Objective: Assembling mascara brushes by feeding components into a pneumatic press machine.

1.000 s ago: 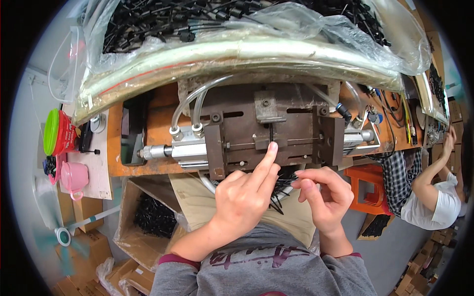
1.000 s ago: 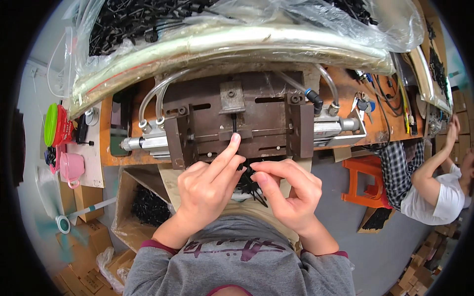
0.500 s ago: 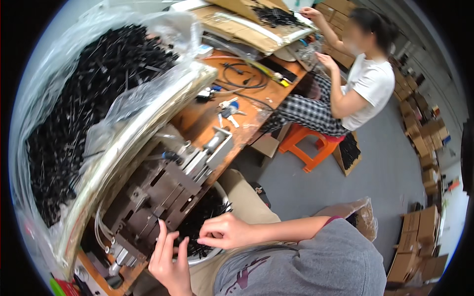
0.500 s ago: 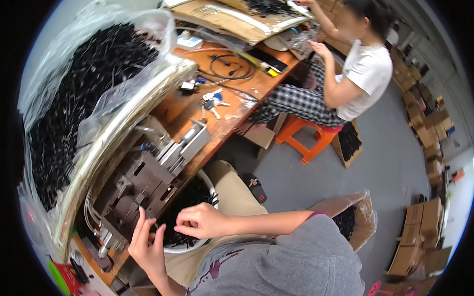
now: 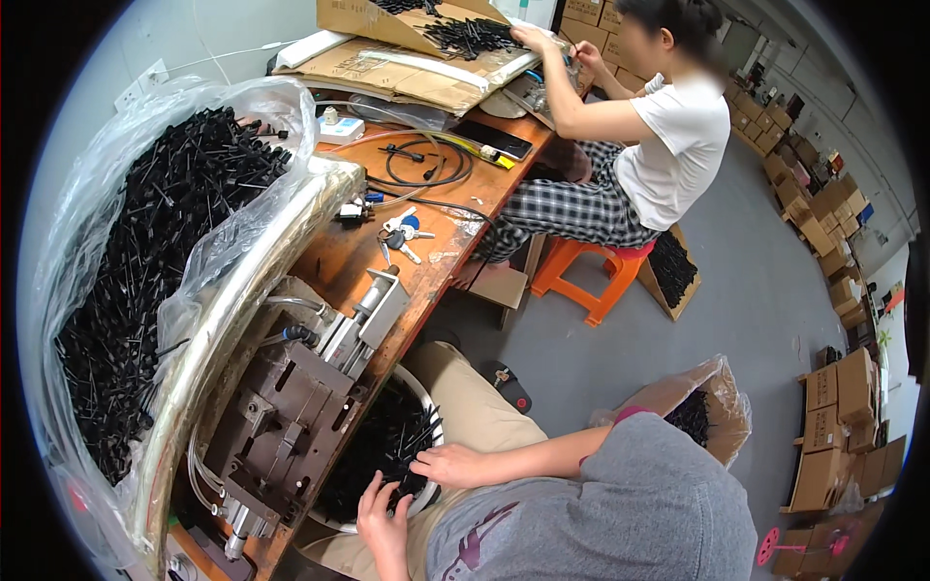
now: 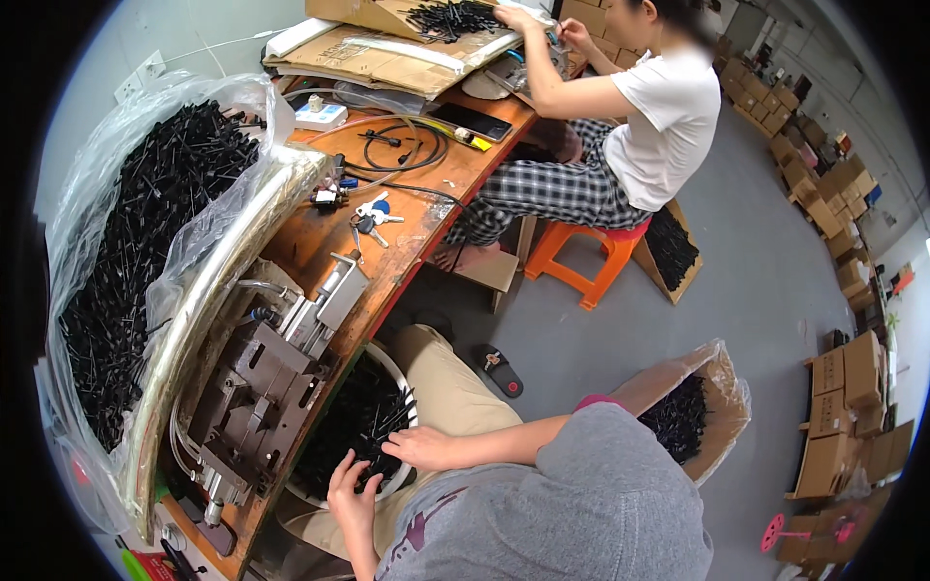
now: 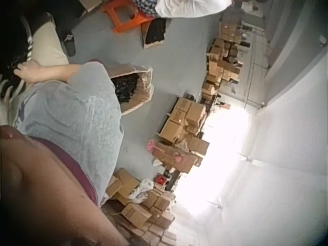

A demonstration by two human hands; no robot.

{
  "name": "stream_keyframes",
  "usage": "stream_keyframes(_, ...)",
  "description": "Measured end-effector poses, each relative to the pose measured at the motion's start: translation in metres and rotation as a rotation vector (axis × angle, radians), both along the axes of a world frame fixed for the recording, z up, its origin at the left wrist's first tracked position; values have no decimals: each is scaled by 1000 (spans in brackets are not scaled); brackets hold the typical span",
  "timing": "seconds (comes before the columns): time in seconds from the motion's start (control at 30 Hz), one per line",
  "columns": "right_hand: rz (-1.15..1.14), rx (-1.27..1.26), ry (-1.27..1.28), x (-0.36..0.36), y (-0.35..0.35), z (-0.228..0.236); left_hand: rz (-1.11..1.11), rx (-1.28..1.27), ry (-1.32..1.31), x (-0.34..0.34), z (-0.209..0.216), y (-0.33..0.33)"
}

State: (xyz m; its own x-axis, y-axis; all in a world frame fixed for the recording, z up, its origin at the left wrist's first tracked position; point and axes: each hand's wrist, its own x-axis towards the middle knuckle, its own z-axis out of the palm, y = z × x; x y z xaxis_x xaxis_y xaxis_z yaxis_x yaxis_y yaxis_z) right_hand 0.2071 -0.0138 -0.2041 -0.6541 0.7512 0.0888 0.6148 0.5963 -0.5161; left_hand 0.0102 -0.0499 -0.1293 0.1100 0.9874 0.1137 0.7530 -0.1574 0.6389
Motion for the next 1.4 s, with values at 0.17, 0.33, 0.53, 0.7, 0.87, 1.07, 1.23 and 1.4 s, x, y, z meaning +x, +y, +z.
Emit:
stream_keyframes(0.17, 29, 4, 95, -16, 12, -3, 107, 75, 25, -10, -3, -10)
stream_keyframes(0.33, 45, 66, 192, -32, 27, -7, 182, 80, 15, -20, -15, -20)
stream_keyframes(0.53, 67, 112, 198, -50, 40, -14, 299, 122, 32, -31, -35, -31)
stream_keyframes(0.7, 64, 116, 203, -65, 50, -9, 328, 94, 78, -32, -36, -31)
stream_keyframes(0.87, 4, -37, 135, -77, 57, 8, 332, 87, 78, -39, -42, -29)
stream_keyframes(1.07, -40, -273, 57, -66, 64, 42, 351, 92, 99, -56, -37, -32)
stream_keyframes(1.23, -115, -354, 377, -42, 54, 35, 577, 86, 54, -81, -55, -46)
stream_keyframes(1.4, -148, -168, 357, -16, 44, 48, 837, -20, -100, -114, -107, -44)
